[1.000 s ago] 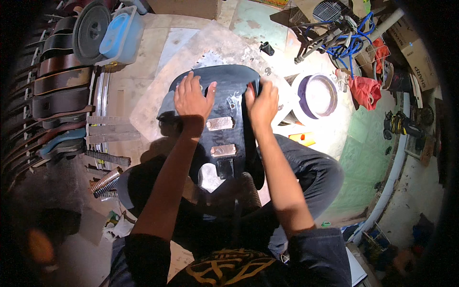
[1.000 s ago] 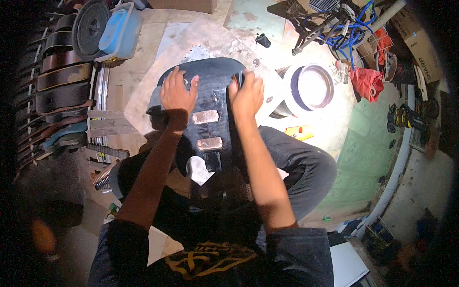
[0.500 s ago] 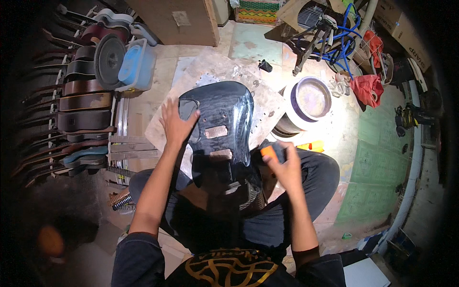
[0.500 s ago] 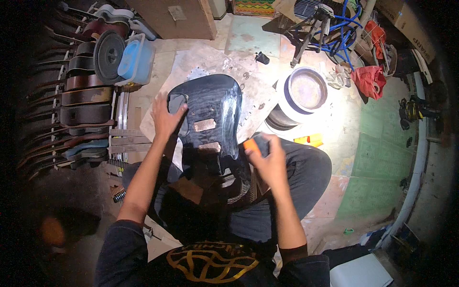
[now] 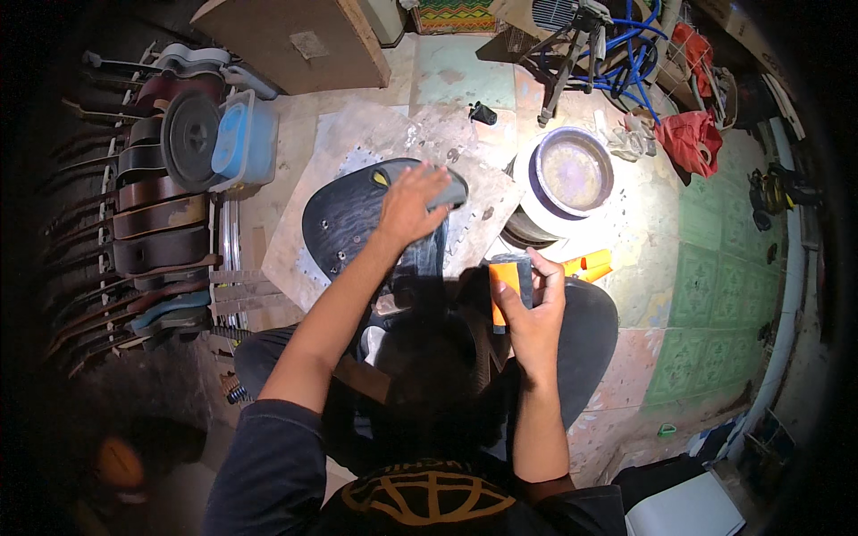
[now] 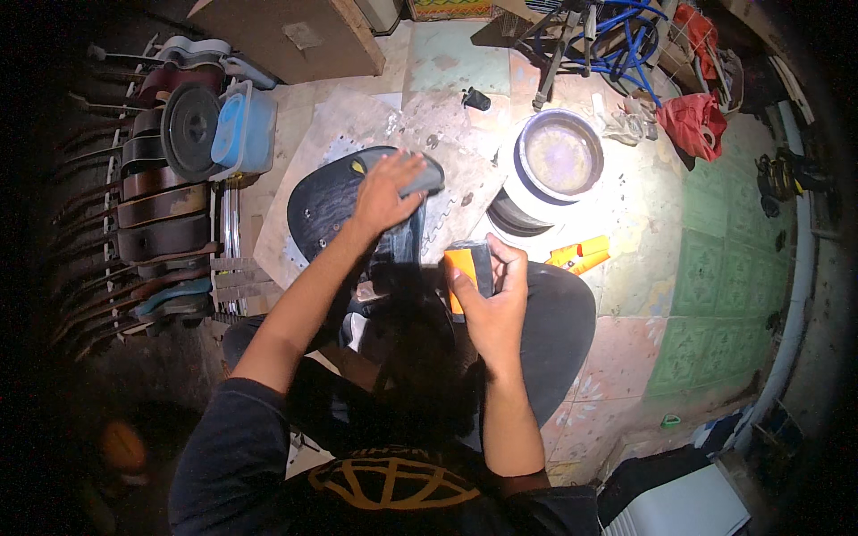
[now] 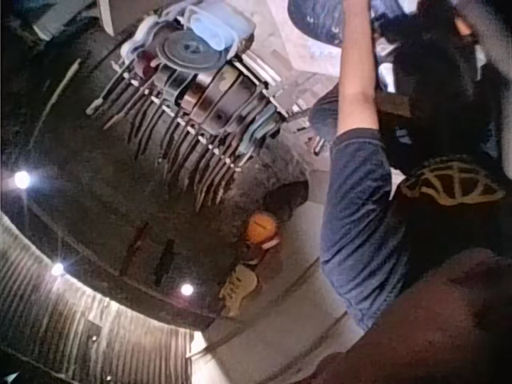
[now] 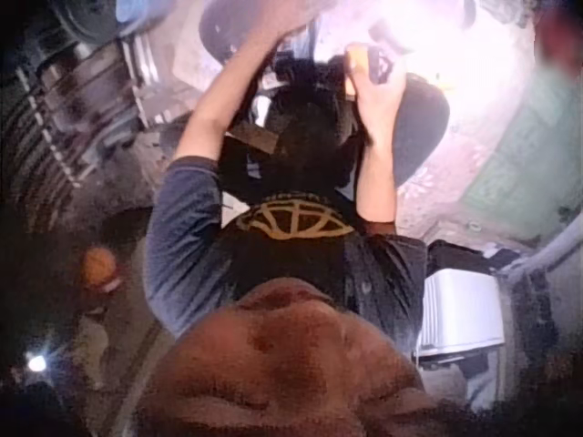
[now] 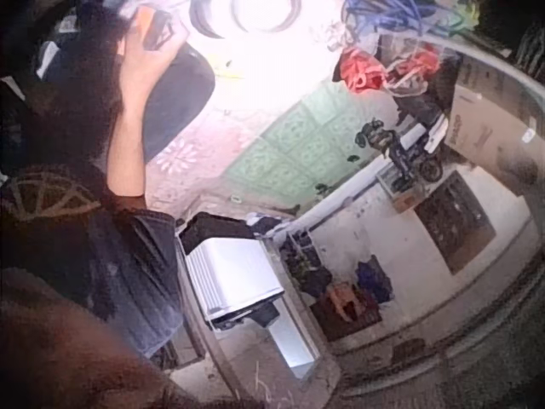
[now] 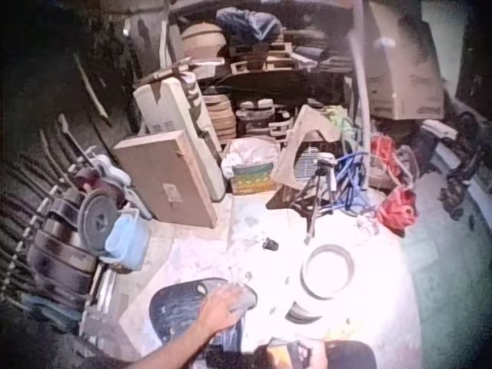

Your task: The person applies a liquid from a container to the surface of a guitar body, then uses a cloth to wipe and spread the liquid across the wood.

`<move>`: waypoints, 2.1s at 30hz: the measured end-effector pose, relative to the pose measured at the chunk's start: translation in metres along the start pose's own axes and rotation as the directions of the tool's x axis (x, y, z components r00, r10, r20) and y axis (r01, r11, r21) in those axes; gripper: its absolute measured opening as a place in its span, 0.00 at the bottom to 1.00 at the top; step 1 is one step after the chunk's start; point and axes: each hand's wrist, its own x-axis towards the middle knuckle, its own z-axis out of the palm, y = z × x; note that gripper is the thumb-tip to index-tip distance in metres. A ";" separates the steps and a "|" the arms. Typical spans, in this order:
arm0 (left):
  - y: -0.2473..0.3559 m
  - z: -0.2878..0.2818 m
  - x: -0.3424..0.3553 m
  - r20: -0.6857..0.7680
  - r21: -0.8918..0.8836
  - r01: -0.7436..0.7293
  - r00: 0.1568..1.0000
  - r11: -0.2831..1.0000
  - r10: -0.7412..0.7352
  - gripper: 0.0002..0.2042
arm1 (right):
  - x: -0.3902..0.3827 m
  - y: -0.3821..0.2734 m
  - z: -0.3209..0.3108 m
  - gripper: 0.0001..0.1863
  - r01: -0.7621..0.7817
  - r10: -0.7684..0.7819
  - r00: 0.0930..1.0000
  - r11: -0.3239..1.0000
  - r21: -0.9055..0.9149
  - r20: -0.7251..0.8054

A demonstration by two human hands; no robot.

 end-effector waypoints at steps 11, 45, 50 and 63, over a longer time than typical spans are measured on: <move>0.070 0.001 -0.121 0.199 -0.169 -0.083 0.973 0.982 0.116 0.27 | -0.003 0.004 0.000 0.29 0.043 -0.043 0.999 0.999 0.021 0.008; 0.025 -0.007 -0.057 0.140 0.068 -0.024 0.990 0.997 0.015 0.27 | 0.005 -0.006 -0.008 0.26 -0.180 0.217 0.974 0.915 0.362 -0.063; 0.076 -0.010 -0.115 0.382 -0.024 -0.106 0.918 0.994 0.107 0.28 | 0.002 -0.007 -0.007 0.31 -0.165 0.194 0.979 0.928 0.333 -0.055; 0.089 -0.022 -0.123 0.441 0.225 -0.246 0.888 0.943 0.127 0.28 | -0.002 -0.001 -0.018 0.31 -0.164 0.198 0.977 0.937 0.308 -0.084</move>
